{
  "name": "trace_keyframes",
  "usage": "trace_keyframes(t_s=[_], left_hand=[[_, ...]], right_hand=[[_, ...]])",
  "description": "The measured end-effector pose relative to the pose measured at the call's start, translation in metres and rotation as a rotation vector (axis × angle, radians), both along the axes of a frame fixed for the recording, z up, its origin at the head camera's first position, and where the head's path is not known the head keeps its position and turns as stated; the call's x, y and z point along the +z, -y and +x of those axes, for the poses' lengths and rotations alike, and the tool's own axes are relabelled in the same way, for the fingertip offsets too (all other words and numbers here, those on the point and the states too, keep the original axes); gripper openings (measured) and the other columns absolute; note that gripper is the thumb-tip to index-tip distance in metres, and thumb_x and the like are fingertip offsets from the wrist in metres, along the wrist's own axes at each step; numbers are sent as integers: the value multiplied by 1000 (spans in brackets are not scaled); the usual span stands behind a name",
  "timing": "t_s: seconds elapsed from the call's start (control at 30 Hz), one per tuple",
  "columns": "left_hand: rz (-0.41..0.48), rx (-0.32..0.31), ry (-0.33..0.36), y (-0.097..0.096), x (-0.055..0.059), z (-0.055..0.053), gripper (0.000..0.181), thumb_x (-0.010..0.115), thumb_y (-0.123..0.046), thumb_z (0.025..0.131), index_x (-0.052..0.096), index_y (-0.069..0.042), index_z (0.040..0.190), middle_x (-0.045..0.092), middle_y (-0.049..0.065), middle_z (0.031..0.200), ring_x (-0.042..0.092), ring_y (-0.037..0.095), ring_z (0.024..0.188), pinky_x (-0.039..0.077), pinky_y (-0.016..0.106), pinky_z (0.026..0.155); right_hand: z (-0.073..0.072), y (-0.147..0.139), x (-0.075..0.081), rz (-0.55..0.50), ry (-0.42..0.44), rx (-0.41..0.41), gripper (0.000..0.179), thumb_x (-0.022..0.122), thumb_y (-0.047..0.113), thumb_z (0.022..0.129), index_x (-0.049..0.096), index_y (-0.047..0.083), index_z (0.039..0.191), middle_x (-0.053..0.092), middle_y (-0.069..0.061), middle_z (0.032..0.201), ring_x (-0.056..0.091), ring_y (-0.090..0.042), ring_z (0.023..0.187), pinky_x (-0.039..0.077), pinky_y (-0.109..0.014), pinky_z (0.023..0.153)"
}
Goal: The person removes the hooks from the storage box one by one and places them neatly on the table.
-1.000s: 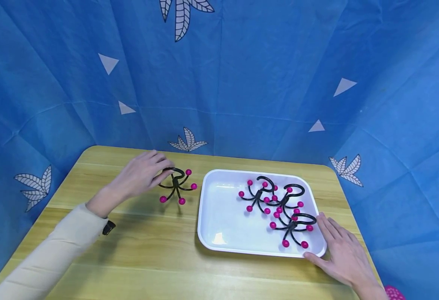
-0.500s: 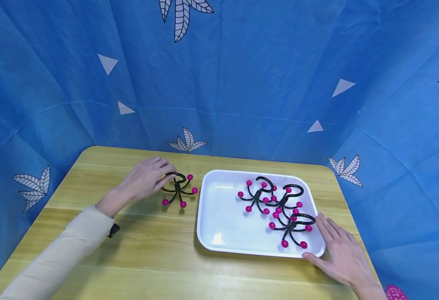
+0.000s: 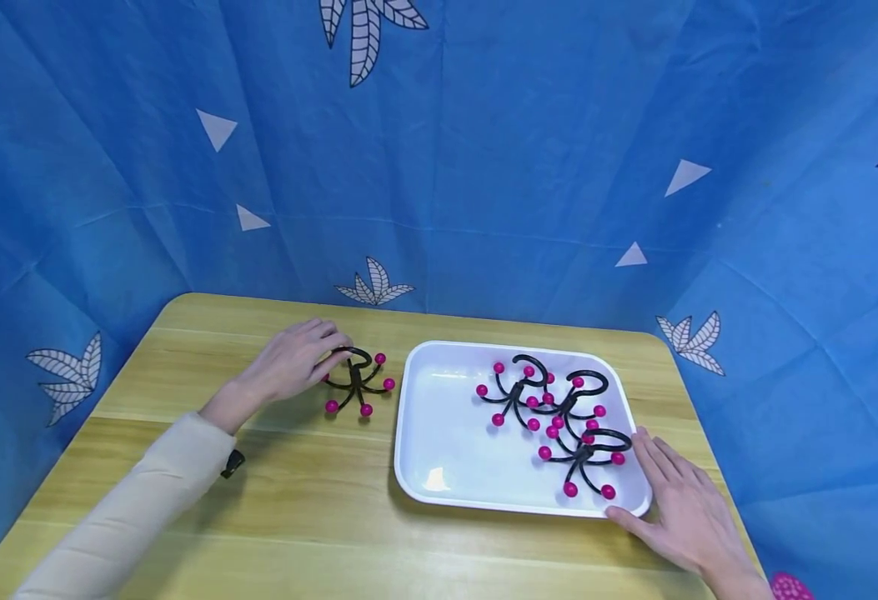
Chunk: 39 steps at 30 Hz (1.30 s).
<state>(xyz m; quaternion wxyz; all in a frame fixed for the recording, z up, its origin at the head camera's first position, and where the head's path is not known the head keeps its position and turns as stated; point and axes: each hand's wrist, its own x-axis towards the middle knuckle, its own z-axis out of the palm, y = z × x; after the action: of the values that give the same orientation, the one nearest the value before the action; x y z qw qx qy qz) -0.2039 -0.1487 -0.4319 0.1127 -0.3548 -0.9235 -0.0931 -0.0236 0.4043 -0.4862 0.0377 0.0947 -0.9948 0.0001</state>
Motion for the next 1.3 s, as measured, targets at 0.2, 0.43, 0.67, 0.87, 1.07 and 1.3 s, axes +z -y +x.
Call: trace_keyframes(t_s=[0.2,0.43,0.67,0.87,1.07,1.3], left_hand=[[28,19,57,2,-2,0,31,56,-33,110,71,-12,128,70,8,118,65,25,109,59,43,95],[53,50,114,2,-2,-1,39,53,-41,111,66,-13,134,70,9,129,65,28,120,56,47,104],[66,42,105,-9,10,-1,53,54,-51,108,60,-12,143,65,11,141,61,31,132,51,51,113],[43,-7,59,-30,23,2,54,56,-52,107,62,-12,142,66,10,140,62,29,128,53,48,111],[26,-86,39,-57,35,5,55,54,-52,107,62,-11,143,66,8,140,61,28,130,51,45,115],[18,-155,16,-90,46,9,53,52,-55,107,63,-14,140,68,3,132,61,21,120,54,36,104]], right_hand=[[2,-1,0,-6,-2,5,113,70,72,85,34,-1,162,40,-22,167,42,-44,148,39,-63,113],[1,-1,-1,-3,-17,17,112,70,72,85,34,-1,163,38,-21,168,42,-43,149,30,-62,121],[1,0,1,2,5,2,114,70,74,84,37,-3,161,40,-22,167,44,-45,146,39,-63,114],[1,0,1,7,-9,10,113,71,74,83,40,-4,159,42,-23,165,45,-45,144,39,-63,113],[2,0,1,5,-10,14,113,71,74,84,39,-4,159,42,-23,165,46,-45,143,39,-61,114],[2,0,1,6,-5,9,113,71,74,83,39,-4,159,41,-23,166,47,-45,144,39,-61,114]])
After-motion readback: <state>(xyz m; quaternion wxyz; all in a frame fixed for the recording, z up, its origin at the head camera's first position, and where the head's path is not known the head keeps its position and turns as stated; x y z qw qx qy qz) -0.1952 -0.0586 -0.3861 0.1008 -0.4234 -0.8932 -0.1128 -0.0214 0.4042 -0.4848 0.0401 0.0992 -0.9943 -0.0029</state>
